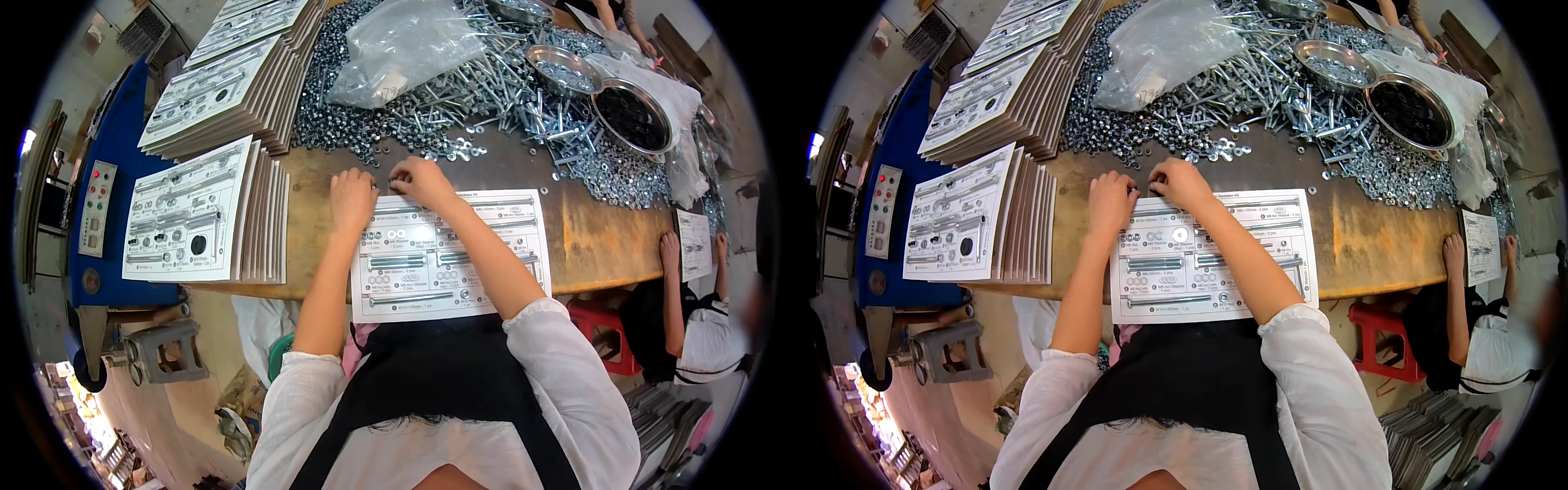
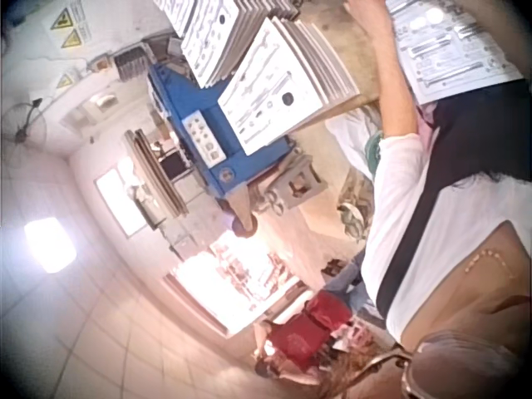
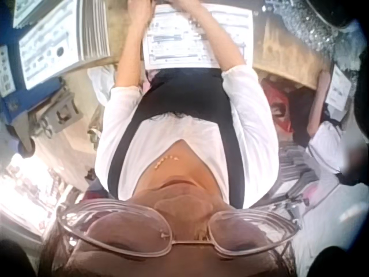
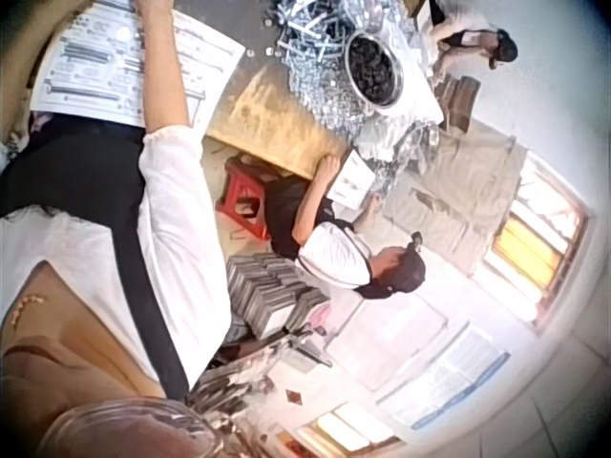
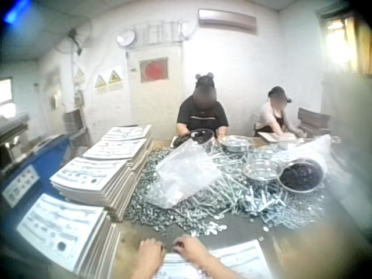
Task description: The person sorts and places bolts, nuts, and washers onto printed cardboard templates at a workbench. They repeatedly pick parts from piles, arrange them on the template, and stack completed sheets. Other workers are visible nearby performing similar tasks.
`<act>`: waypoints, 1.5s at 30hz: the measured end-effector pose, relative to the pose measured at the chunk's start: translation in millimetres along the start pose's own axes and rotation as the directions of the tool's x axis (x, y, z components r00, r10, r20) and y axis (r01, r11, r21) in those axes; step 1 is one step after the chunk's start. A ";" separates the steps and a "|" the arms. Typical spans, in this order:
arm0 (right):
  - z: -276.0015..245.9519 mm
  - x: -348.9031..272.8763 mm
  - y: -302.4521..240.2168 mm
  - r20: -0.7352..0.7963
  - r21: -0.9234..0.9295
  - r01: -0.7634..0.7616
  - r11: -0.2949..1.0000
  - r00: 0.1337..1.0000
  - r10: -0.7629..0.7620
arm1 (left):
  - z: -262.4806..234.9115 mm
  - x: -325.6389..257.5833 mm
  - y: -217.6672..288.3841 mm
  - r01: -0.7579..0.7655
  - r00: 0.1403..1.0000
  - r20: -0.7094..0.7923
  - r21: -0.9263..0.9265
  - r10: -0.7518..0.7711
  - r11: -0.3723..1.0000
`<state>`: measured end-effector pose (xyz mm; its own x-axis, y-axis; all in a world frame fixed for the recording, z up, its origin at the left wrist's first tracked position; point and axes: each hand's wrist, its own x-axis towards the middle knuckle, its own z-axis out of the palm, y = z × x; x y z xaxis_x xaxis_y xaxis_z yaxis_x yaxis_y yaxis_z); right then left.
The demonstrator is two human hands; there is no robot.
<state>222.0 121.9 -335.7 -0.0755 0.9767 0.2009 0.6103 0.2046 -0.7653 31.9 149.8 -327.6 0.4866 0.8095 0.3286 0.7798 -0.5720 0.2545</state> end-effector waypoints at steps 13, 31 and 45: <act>-48.6 -203.4 -67.7 -0.009 -0.058 -0.211 0.976 0.978 0.210 | -34.4 -114.0 107.7 -0.123 0.959 0.145 -0.557 0.242 0.821; -37.3 -120.7 -75.5 -0.186 0.017 -0.001 1.000 0.983 0.004 | -27.6 -34.3 1.4 0.116 0.980 -0.079 -0.524 -0.184 0.844; 32.5 30.5 -9.4 -0.114 -0.032 -0.117 0.993 0.987 0.113 | -3.0 -13.2 -39.2 0.195 0.978 0.041 -0.518 -0.203 0.833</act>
<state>188.4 151.9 -342.3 0.0843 0.9798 0.1813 0.6398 0.0863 -0.7636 -6.3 161.2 -339.2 0.3335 0.9137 0.2324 0.5400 -0.3872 0.7473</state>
